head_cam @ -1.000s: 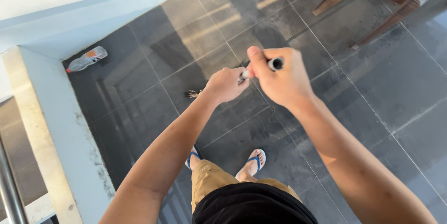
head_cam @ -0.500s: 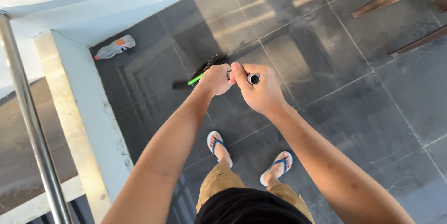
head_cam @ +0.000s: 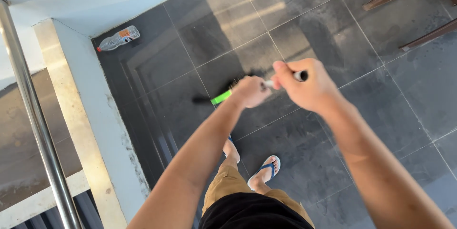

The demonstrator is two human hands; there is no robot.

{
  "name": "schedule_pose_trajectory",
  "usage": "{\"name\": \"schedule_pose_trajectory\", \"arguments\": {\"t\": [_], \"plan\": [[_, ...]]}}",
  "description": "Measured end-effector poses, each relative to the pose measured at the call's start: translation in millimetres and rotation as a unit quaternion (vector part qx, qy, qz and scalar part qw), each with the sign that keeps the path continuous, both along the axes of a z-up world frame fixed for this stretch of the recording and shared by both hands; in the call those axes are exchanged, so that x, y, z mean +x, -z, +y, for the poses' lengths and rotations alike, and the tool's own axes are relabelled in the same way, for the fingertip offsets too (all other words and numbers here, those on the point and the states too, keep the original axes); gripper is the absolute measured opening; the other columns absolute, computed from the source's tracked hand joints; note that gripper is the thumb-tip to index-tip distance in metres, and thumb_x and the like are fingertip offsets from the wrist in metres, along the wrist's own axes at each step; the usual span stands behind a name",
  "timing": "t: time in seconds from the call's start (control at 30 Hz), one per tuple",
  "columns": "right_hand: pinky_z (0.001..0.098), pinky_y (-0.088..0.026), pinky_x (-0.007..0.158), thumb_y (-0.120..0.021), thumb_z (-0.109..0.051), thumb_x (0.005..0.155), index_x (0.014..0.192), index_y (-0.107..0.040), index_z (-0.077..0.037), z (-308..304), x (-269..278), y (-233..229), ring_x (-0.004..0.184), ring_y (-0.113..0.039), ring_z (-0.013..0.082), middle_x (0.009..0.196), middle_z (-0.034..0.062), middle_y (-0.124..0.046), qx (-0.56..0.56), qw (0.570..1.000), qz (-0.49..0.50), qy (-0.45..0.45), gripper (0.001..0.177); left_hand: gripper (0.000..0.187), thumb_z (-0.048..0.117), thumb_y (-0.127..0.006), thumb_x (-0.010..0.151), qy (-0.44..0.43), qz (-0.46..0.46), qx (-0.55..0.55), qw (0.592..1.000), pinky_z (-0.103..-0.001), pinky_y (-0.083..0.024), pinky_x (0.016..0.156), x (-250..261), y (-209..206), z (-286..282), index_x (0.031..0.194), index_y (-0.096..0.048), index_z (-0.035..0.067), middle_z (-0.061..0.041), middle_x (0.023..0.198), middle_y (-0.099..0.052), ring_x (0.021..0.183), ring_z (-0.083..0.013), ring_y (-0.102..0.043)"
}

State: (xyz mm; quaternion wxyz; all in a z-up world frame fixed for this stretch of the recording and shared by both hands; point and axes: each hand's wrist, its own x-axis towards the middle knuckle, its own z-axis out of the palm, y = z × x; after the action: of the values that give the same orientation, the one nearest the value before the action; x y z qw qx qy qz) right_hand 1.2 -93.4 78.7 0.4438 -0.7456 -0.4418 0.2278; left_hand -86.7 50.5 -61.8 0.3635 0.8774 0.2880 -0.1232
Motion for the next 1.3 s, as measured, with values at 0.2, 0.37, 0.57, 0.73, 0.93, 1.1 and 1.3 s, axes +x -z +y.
{"name": "schedule_pose_trajectory", "arguments": {"t": [0.2, 0.37, 0.57, 0.73, 0.93, 1.1, 1.3], "plan": [[0.0310, -0.042, 0.054, -0.055, -0.037, 0.104, 0.070, -0.071, 0.000, -66, 3, -34, 0.055, -0.047, 0.0102, 0.058, 0.0030, -0.061, -0.120, 0.992, 0.003, 0.029, 0.053, 0.034, 0.040, -0.062, 0.086, 0.054, -0.032, 0.006, 0.998, -0.044, -0.058, 0.084, -1, 3, -76, 0.107, -0.077, 0.018, -0.011, 0.097, -0.078, 0.094, -0.0311, -0.074], [0.0310, -0.038, 0.054, -0.055, -0.035, 0.104, 0.065, -0.064, -0.001, -68, 2, -41, 0.057, -0.047, 0.0091, 0.063, 0.0029, -0.066, -0.049, 0.998, 0.001, 0.034, 0.052, 0.037, 0.047, -0.062, 0.085, 0.075, -0.026, 0.087, 0.993, -0.044, -0.056, 0.084, 1, -36, -72, 0.111, -0.075, 0.025, -0.008, 0.095, -0.077, 0.093, -0.0286, -0.073], [0.0283, -0.043, 0.060, -0.056, -0.034, 0.107, 0.062, -0.055, -0.003, -5, 8, -35, 0.065, -0.057, 0.0077, 0.068, 0.0039, -0.070, 0.075, 0.997, 0.016, 0.010, 0.055, 0.032, 0.043, -0.064, 0.084, 0.057, -0.050, 0.158, 0.985, -0.043, -0.055, 0.079, 3, -62, -2, 0.108, -0.074, 0.025, -0.005, 0.087, -0.076, 0.087, -0.0270, -0.073], [0.0284, -0.044, 0.061, -0.057, -0.034, 0.109, 0.064, -0.052, 0.000, 84, 12, -25, 0.069, -0.067, 0.0082, 0.066, 0.0060, -0.064, 0.099, 0.994, 0.049, 0.010, 0.056, 0.028, 0.040, -0.065, 0.084, 0.016, -0.070, 0.184, 0.980, -0.043, -0.055, 0.075, 8, -53, 93, 0.106, -0.074, 0.025, -0.003, 0.086, -0.076, 0.086, -0.0278, -0.073], [0.0267, -0.049, 0.066, -0.060, -0.035, 0.104, 0.081, -0.076, -0.001, 216, 19, 2, 0.072, -0.061, 0.0090, 0.074, 0.0017, -0.072, 0.065, 0.995, 0.058, 0.039, 0.044, 0.025, 0.037, -0.067, 0.085, -0.047, -0.075, 0.205, 0.975, -0.045, -0.055, 0.078, 24, -20, 233, 0.105, -0.076, 0.025, -0.006, 0.092, -0.076, 0.089, -0.0319, -0.073], [0.0288, -0.053, 0.079, -0.058, -0.032, 0.110, 0.084, -0.072, 0.001, 296, 24, 14, 0.090, -0.070, 0.0084, 0.080, 0.0027, -0.073, 0.165, 0.984, 0.054, -0.038, 0.044, 0.024, 0.034, -0.065, 0.090, -0.061, -0.030, 0.164, 0.984, -0.046, -0.057, 0.082, 47, 5, 329, 0.101, -0.075, 0.016, -0.010, 0.098, -0.077, 0.096, -0.0316, -0.073], [0.0283, -0.049, 0.064, -0.059, -0.025, 0.105, 0.078, -0.070, 0.001, 336, 21, 28, 0.063, -0.058, 0.0096, 0.067, 0.0058, -0.067, 0.088, 0.994, -0.027, -0.056, 0.039, 0.025, 0.031, -0.064, 0.084, 0.010, -0.040, 0.026, 0.999, -0.046, -0.056, 0.085, 44, 25, 360, 0.089, -0.080, 0.011, -0.019, 0.093, -0.075, 0.095, -0.0370, -0.071]]}}
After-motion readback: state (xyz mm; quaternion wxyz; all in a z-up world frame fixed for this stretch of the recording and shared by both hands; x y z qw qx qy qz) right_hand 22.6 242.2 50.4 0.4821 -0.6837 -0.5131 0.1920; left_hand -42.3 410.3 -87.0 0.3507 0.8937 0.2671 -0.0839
